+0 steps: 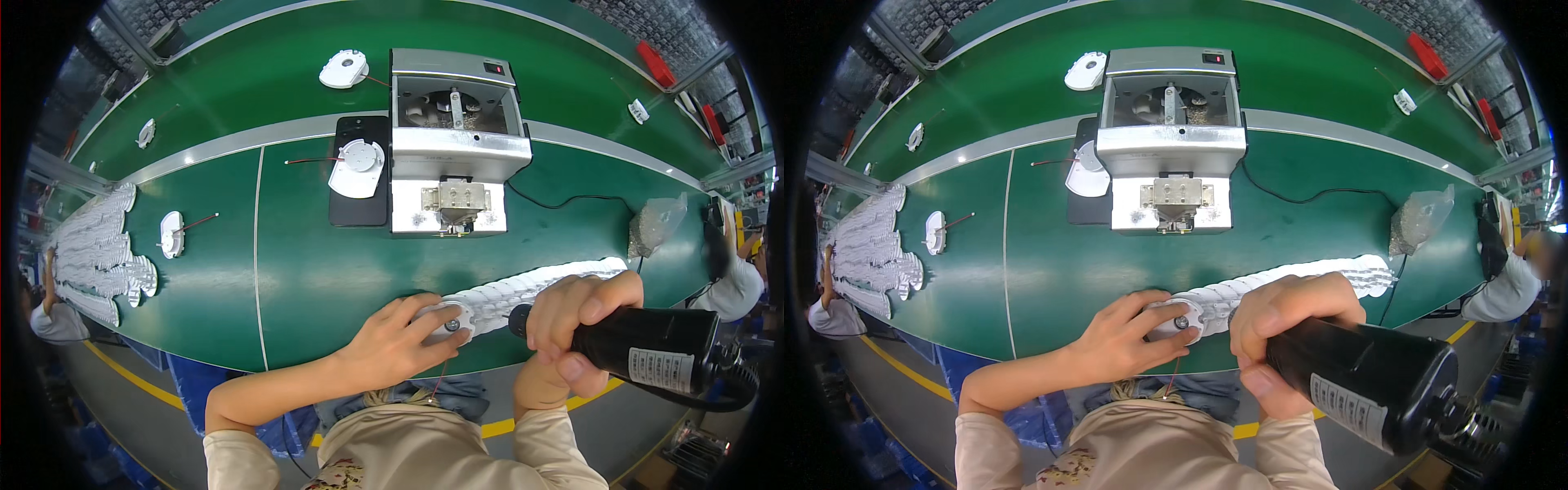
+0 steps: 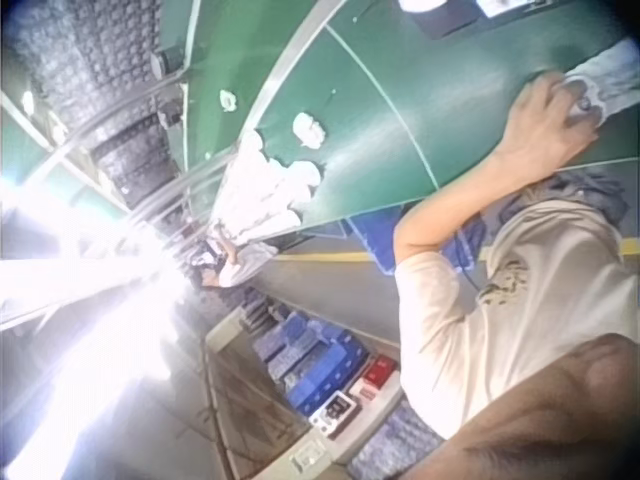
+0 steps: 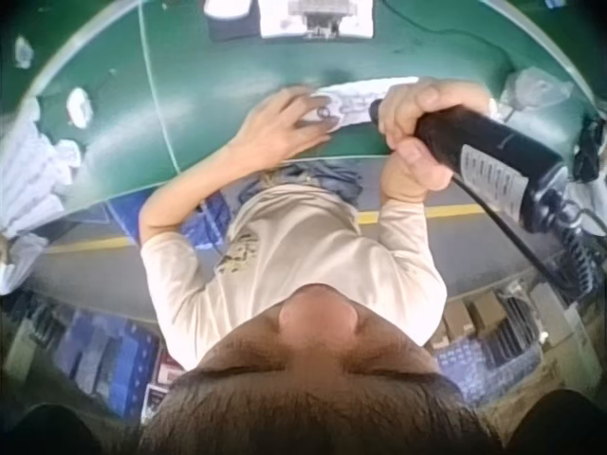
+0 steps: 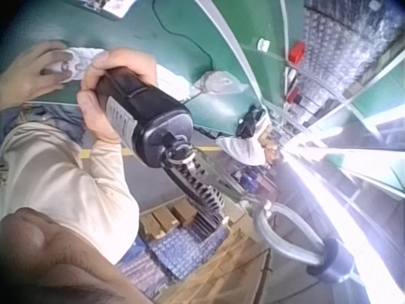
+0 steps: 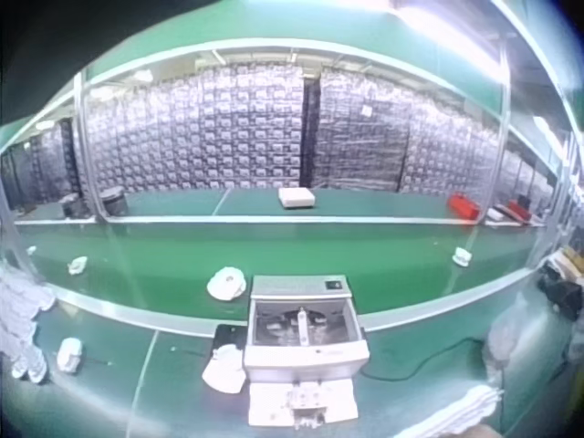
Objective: The person assembles components by positioning plastic covers onto base pieces, driving screws into them using an electric screwdriver, and setting the completed units onto the conveyor belt.
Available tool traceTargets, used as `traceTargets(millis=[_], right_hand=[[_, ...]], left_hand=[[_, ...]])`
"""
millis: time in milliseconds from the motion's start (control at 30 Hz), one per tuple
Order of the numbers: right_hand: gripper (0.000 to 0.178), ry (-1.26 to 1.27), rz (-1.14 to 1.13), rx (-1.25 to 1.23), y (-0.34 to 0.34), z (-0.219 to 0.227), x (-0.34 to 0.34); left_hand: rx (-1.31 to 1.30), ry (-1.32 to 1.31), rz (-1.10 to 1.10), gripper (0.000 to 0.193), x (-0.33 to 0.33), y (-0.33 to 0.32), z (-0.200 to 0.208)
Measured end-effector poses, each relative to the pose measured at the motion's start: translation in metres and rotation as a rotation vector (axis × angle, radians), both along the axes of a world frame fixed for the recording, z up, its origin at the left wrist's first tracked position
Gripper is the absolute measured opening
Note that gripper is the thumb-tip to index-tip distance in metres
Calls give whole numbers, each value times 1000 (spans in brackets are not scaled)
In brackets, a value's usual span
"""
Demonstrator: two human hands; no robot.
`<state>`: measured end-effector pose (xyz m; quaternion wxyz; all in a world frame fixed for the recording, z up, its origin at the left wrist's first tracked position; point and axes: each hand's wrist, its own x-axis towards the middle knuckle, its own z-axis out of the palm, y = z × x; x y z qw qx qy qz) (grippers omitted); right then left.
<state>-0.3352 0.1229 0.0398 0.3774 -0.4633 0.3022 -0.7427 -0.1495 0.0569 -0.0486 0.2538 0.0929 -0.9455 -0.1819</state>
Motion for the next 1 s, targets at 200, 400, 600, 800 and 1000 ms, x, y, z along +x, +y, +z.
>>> traceTargets(millis=[200, 400, 600, 800, 1000], right_hand=[[41, 20, -16, -33, -3, 2, 3], [43, -11, -94, -41, -13, 3, 11], [54, 69, -149, -130, -55, 9, 8], [47, 47, -258, -103, -93, 19, 12], [39, 64, -293, -42, -102, 17, 17]], left_hand=[[41, 53, -22, 28, -6, -1, 0], [121, -8, -72, 27, -3, -5, 4], [177, 110, -123, 23, -12, -6, -13], [185, 70, -152, 22, -9, -16, -13], [210, 81, -158, 15, -3, -20, -12]])
